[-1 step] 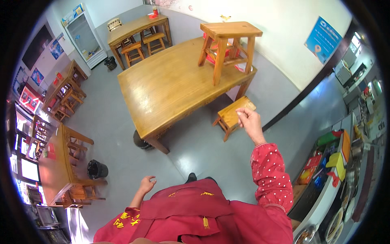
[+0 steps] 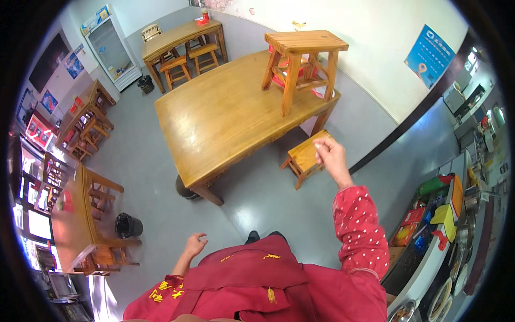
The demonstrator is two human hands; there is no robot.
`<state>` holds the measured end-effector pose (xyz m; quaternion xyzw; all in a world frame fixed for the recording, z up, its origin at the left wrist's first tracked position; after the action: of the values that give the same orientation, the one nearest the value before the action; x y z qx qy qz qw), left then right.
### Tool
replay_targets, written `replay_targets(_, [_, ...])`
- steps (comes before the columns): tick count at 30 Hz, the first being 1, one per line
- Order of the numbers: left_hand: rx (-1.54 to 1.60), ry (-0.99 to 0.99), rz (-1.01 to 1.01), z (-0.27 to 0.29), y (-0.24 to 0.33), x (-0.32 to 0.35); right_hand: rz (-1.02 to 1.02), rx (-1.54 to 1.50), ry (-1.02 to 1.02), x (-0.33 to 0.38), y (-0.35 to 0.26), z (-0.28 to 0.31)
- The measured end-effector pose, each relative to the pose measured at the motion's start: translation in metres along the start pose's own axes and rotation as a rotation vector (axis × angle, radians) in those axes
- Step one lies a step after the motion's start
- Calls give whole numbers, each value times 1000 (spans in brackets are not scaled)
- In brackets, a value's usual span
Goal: The person scoops cooked rice from a large container into small bowls and places them on perforated metal trays. The person moves between the dining area and kitchen, retrieves trays, and repeatedly fills bowls with rice before arranging them on trays.
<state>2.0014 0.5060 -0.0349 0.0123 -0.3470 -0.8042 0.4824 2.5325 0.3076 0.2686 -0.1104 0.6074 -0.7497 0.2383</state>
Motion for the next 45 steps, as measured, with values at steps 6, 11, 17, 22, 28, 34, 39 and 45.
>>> replay_targets(6, [126,8,138,11,64,-72,-341,-397,11,-238,28,-9])
replay_targets(11, [62,166,330,16,73,-94,-504,-778,124,-430,46,-43])
replay_targets(17, [239,130,550,7,90,-100,-380,-948,164,-559,69,-78])
replay_targets(22, [107,87,340,36,112,-145,-199,-724,162,-561,97,-71])
replay_targets(28, [47,223,-100,96,131,-242,-559,-1016,357,-336,44,-18])
replay_targets(34, [27,101,-577,66,180,-347,-692,-902,592,-60,-12,-4])
replay_targets(39, [-246,30,-782,8,227,-396,-849,-617,823,57,48,-26])
replay_targets(45, [-499,108,-848,-39,233,-413,-1176,-514,780,112,260,-95])
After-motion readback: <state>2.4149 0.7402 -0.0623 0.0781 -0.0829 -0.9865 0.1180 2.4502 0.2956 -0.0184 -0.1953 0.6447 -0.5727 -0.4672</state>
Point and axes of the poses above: each hand's wrist, its own x-axis away from the middle knuckle, its own z-axis out of the back of the hand, y = z × x, the point moved 6 cm from there along -x, towards the middle knuckle, and after that the axes turned 11 degrees about y, right-handed, at the moved point
